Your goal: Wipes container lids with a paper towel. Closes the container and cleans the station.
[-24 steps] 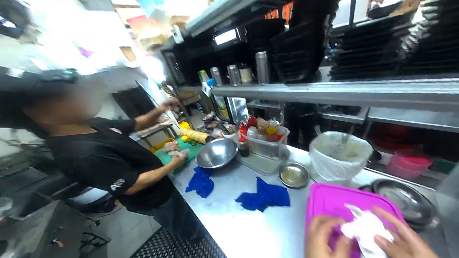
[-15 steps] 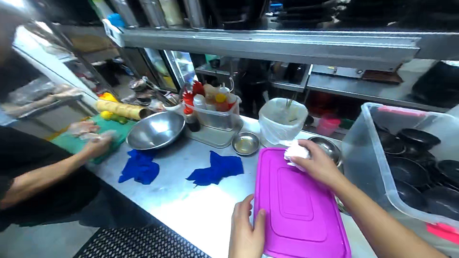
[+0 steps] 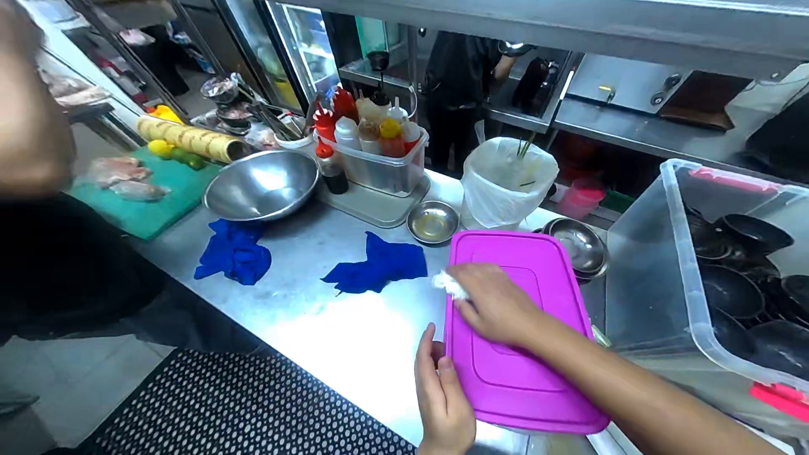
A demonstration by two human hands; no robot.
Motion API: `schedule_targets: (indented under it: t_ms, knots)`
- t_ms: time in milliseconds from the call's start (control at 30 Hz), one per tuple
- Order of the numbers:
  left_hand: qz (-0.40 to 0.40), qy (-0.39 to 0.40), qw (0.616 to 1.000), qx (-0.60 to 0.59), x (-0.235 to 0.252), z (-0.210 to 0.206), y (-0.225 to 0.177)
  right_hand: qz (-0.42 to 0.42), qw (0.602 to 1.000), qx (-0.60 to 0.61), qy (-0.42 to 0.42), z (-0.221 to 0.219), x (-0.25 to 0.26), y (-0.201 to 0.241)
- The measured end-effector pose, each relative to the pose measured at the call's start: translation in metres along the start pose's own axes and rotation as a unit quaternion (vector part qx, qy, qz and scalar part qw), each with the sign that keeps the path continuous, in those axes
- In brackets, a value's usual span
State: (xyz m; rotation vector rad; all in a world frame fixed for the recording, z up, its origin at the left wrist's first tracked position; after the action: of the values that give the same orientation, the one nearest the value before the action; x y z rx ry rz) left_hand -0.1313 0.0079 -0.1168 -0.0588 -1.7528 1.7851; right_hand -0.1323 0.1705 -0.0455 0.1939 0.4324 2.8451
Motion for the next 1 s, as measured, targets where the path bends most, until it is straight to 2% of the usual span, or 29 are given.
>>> schedule_targets:
  t_ms: [133,200,300,367,467,600,767,900,1000]
  knots:
    - [0.009,-0.035,0.995,-0.092,-0.003,0.001,0.003,0.076,0.995,0.045,0.054,-0.013,-0.065,0.046]
    - [0.052,-0.039,0.989,-0.134,-0.006,0.002,0.009,0.105,0.992,0.067,0.035,-0.014,-0.095,0.066]
    - [0.119,-0.029,0.976,-0.177,-0.008,0.005,0.013,0.092,0.992,0.090,0.011,-0.014,-0.120,0.077]
    - [0.191,0.008,0.966,-0.177,-0.001,0.005,0.017,0.075,0.992,0.099,0.005,-0.015,-0.126,0.077]
    - [0.289,0.126,0.940,-0.132,0.026,-0.005,0.018,0.049,0.997,0.067,-0.008,-0.015,-0.128,0.081]
    - [0.253,0.220,0.942,-0.033,0.059,-0.019,0.032,0.043,0.999,0.029,-0.009,-0.012,-0.137,0.086]
    - [0.233,0.239,0.942,0.016,0.069,-0.029,0.036,0.063,0.998,0.011,0.003,-0.006,-0.161,0.072]
    - [0.233,0.232,0.945,0.012,0.065,-0.029,0.035,0.039,0.998,-0.046,0.014,0.011,-0.195,0.034]
    - [0.239,0.227,0.942,0.062,0.067,-0.024,0.039,-0.007,0.998,-0.056,-0.006,0.037,-0.221,-0.012]
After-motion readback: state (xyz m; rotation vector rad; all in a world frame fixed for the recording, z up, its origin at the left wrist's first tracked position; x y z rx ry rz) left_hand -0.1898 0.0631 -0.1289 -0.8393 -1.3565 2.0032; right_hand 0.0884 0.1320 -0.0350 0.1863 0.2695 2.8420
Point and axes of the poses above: each hand's wrist, its own x-axis towards the middle knuckle, its own z-axis out of the back of the hand, y = z × x, the point moved 9 cm from there along x, towards the middle knuckle, and after that the axes turned 3 degrees about -z, right-handed, at the moved point
